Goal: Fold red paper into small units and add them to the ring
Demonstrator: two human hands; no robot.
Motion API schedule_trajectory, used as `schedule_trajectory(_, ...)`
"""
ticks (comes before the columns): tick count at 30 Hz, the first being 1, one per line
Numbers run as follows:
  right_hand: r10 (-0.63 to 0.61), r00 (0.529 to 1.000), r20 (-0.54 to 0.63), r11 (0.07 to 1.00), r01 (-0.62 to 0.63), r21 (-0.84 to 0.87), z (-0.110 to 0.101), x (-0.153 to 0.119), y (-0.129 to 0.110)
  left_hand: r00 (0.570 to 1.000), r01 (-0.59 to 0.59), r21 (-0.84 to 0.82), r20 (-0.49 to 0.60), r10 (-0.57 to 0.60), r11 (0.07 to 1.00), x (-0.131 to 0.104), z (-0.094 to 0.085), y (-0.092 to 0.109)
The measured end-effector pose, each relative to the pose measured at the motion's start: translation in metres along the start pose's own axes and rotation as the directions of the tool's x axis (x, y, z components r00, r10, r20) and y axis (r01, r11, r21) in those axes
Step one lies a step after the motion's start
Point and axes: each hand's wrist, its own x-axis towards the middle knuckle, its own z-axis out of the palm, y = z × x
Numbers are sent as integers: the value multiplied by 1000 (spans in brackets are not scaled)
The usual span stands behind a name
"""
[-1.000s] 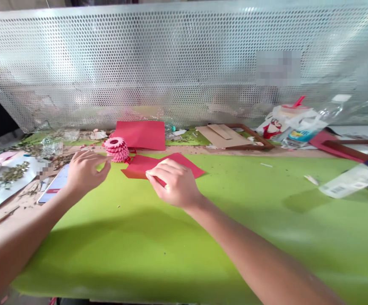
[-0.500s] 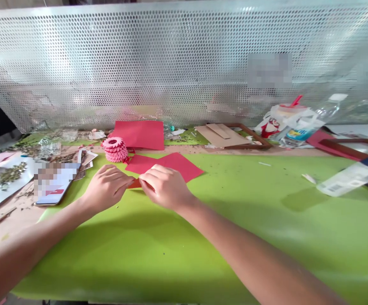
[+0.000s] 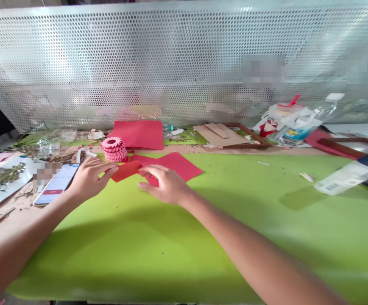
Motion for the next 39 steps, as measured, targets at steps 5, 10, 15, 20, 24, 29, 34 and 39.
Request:
schedule_trajectory(5, 70, 997, -19, 992, -67, 110, 9, -2, -8, 992, 106, -216, 95, -87, 971, -1, 8, 10)
schedule_trajectory(10, 144, 978, -151, 982, -160, -102, -3, 2, 9, 975, 217, -202, 89, -203, 955, 0, 9, 2)
schedule_trajectory(15, 74, 996, 42, 955, -59, -290, 3, 0, 19, 974, 228, -125, 31, -226, 966, -1, 8, -4)
schedule_trajectory(20, 238, 947, 214, 931, -160, -328, 6, -2, 44, 981, 196, -125, 33, -193, 973, -2, 9, 0)
schedule_trajectory(24, 360, 926, 114, 897, -311, -313, -3, 4, 83, 980, 197, -129, 63, -190, 972, -3, 9, 2)
schedule_trajectory(29, 329, 944, -16, 895, -317, -315, -12, 13, 93, 961, 240, -172, 182, -209, 955, -3, 11, 5)
schedule_trajectory(34, 235, 967, 95, 956, -248, 158, -7, 13, 43, 945, 253, -213, 262, -194, 944, -3, 12, 9)
schedule_trajectory(39, 213, 919, 332, 823, -352, 447, 11, 9, 16, 948, 239, -252, 268, -170, 938, -4, 12, 9)
